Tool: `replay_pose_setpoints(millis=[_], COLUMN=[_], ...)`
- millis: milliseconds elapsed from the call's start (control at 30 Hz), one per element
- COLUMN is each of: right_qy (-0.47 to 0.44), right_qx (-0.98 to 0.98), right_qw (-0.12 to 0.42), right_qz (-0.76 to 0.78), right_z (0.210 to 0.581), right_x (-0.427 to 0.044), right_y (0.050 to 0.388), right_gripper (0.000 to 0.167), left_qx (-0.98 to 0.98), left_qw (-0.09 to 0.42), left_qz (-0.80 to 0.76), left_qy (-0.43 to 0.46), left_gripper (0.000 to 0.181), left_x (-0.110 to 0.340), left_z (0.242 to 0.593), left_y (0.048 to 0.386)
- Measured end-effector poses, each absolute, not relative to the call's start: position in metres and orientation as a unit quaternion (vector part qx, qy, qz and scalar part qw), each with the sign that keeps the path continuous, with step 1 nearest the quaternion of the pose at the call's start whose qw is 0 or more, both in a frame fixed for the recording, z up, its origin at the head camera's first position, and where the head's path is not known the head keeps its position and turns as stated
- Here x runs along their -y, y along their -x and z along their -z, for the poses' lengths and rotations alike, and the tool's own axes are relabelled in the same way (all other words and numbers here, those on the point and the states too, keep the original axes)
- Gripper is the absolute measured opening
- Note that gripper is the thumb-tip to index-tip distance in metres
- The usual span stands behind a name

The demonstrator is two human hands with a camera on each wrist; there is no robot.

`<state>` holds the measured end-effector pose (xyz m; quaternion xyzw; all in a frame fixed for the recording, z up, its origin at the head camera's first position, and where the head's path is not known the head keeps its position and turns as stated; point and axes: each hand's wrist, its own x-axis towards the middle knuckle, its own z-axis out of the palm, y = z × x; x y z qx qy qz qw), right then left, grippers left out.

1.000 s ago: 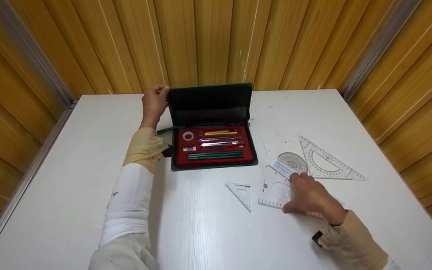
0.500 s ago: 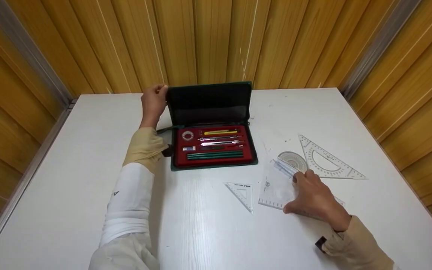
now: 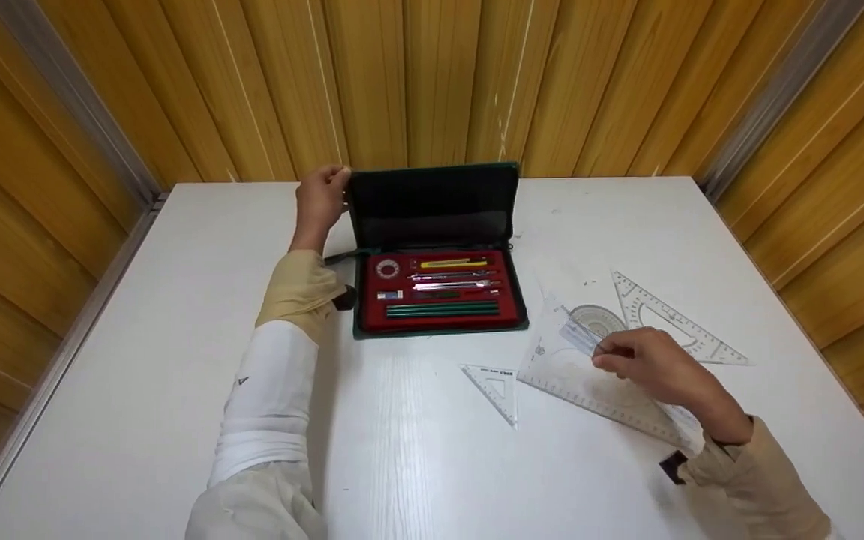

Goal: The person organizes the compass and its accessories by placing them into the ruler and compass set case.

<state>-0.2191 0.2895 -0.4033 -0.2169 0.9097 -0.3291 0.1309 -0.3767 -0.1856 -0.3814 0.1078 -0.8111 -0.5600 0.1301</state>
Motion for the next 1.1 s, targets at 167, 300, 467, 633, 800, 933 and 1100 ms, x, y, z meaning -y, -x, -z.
replay_pose_setpoints(millis=[167, 300, 467, 633, 800, 933, 1100], right_qy=[0.250, 0.283, 0.294, 0.292, 0.304, 0.307, 0.315], right_qx=[-0.907, -0.901, -0.892, -0.890, -0.885, -0.877, -0.865], right_qw=[0.107, 0.085, 0.061, 0.027, -0.007, -0.023, -0.040], right_qz=[0.321, 0.317, 0.337, 0.349, 0.354, 0.369, 0.388], right_z=[0.377, 0.358, 0.340, 0.329, 0.323, 0.318, 0.314], right_x=[-0.278, -0.263, -0.241, -0.217, -0.197, -0.179, -0.161], right_y=[0.242, 0.267, 0.302, 0.338, 0.364, 0.377, 0.387], right_gripper=[0.006, 0.013, 0.021, 0.018, 0.016, 0.014, 0.011], left_qx=[0.815, 0.813, 0.817, 0.823, 0.822, 0.825, 0.824], left_qw=[0.137, 0.145, 0.158, 0.150, 0.146, 0.150, 0.150], left_qz=[0.552, 0.553, 0.543, 0.535, 0.537, 0.532, 0.535], left_qy=[-0.110, -0.111, -0.115, -0.118, -0.119, -0.116, -0.113], left_gripper=[0.032, 0.031, 0.031, 0.033, 0.032, 0.032, 0.032], left_x=[0.182, 0.177, 0.173, 0.171, 0.167, 0.165, 0.164], left_z=[0.383, 0.385, 0.384, 0.383, 0.384, 0.385, 0.386], left_y=[0.378, 0.379, 0.379, 0.377, 0.375, 0.373, 0.373])
